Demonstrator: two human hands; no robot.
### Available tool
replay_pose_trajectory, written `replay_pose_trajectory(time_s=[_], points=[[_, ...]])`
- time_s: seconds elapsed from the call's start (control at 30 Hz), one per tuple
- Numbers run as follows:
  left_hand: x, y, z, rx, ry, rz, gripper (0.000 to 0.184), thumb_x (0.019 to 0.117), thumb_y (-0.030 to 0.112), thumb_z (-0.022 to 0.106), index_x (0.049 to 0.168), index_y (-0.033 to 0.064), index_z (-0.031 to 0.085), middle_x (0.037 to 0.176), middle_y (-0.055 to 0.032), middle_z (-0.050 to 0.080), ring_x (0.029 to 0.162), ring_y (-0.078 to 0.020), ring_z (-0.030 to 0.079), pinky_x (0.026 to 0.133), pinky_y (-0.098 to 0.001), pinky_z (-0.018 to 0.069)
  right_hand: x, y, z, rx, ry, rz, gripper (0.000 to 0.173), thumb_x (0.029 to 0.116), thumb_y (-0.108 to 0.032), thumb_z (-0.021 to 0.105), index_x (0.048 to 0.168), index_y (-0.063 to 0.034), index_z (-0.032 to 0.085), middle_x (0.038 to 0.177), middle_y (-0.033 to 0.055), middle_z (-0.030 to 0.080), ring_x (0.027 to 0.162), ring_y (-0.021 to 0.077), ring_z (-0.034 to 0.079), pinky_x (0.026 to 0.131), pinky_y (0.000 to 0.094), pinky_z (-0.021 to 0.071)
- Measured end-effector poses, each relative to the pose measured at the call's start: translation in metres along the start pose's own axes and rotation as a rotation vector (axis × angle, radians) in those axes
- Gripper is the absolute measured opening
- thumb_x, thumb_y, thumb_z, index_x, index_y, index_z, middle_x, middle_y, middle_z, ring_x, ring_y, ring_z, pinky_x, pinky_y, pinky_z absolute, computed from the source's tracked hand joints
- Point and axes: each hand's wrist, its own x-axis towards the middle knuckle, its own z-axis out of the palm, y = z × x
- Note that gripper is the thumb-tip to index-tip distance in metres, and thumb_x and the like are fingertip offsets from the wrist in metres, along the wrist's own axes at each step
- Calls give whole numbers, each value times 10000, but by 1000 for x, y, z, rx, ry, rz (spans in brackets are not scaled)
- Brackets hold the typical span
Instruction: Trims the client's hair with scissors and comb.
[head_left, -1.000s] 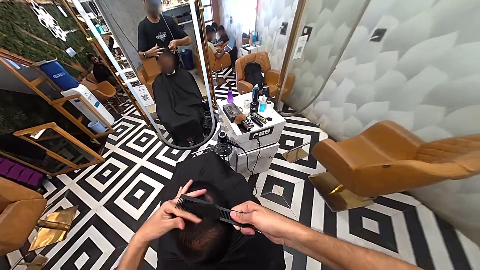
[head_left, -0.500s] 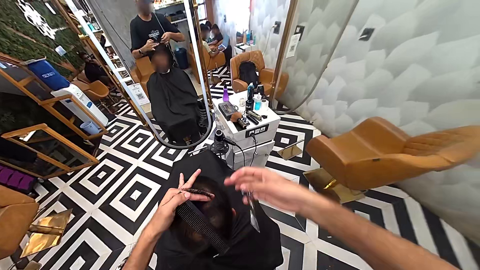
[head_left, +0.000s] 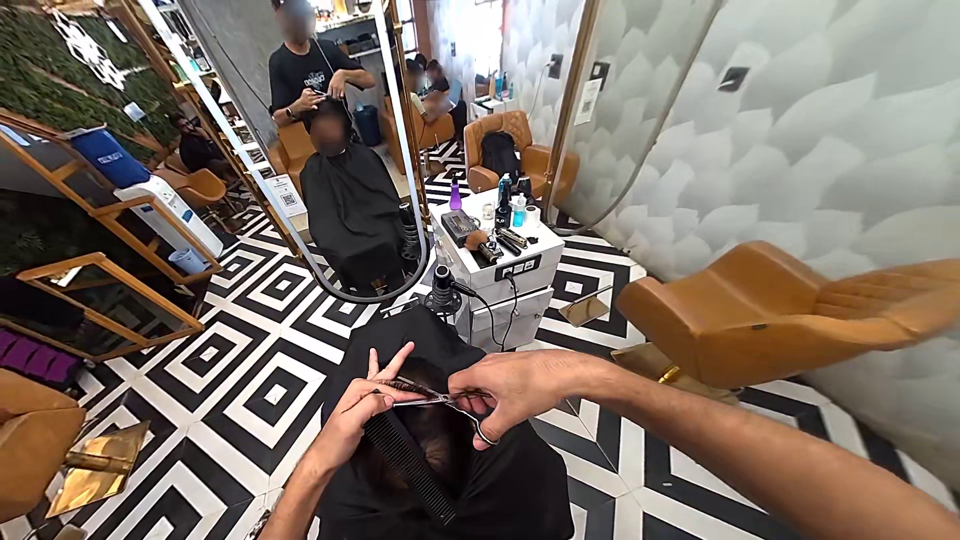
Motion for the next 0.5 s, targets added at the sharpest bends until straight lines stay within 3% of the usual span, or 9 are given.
replay_pose_trajectory(time_s=[0.07, 0.13, 0.27, 0.33, 0.4, 0.43, 0.5], points=[[0, -1, 1, -23, -11, 2, 507, 1005, 202, 313, 995, 162, 818, 1329, -57, 697, 1520, -256, 344, 1269, -575, -65, 4, 0, -3, -2, -13, -9, 239, 906, -229, 794, 985, -63, 641, 711, 9, 590, 618, 100, 553, 603, 308, 471], [1, 0, 1, -12, -30, 17, 542, 1018, 213, 282, 1004, 167, 822, 1227, -39, 747, 1514, -279, 355, 1268, -577, -84, 5, -3, -5, 20, -48, 31, 174, 941, -194, 756, 995, -60, 659, 706, 22, 626, 563, 101, 585, 556, 284, 513], [2, 1, 3, 7, -47, 31, 559, 1020, 214, 266, 1025, 179, 824, 1195, -21, 760, 1515, -291, 353, 1266, -586, -85, 3, -7, -9, 68, -103, 52, 145, 956, -174, 736, 986, -40, 687, 733, 36, 666, 578, 107, 624, 576, 268, 541], [4, 3, 2, 2, -43, 72, 582, 1043, 263, 249, 1029, 173, 824, 1204, -22, 757, 1517, -310, 345, 1263, -601, -87, 0, -5, -12, 91, -5, 42, 124, 927, -123, 763, 984, -31, 702, 735, 48, 683, 572, 117, 636, 565, 278, 553], [7, 13, 0, -47, 66, 144, 642, 1077, 369, 225, 929, 176, 819, 1218, -51, 751, 1515, -370, 330, 1274, -595, -56, -3, 8, -16, 206, 178, -17, 174, 904, -14, 748, 1068, -25, 692, 834, 64, 708, 630, 142, 668, 575, 317, 585], [9, 20, -2, -89, 155, 172, 672, 1084, 412, 217, 864, 181, 809, 1239, -77, 740, 1516, -398, 313, 1284, -578, -23, -5, 17, -20, 325, 267, -61, 196, 907, 44, 691, 1090, -27, 684, 897, 73, 719, 655, 139, 659, 548, 303, 547], [14, 34, -7, -190, 346, 181, 686, 1077, 366, 197, 774, 171, 780, 1304, -131, 702, 1518, -417, 298, 1297, -517, 85, -10, 34, -24, 642, 388, -164, 279, 901, 106, 512, 1071, -34, 683, 1104, 89, 709, 865, 151, 690, 662, 292, 583]])
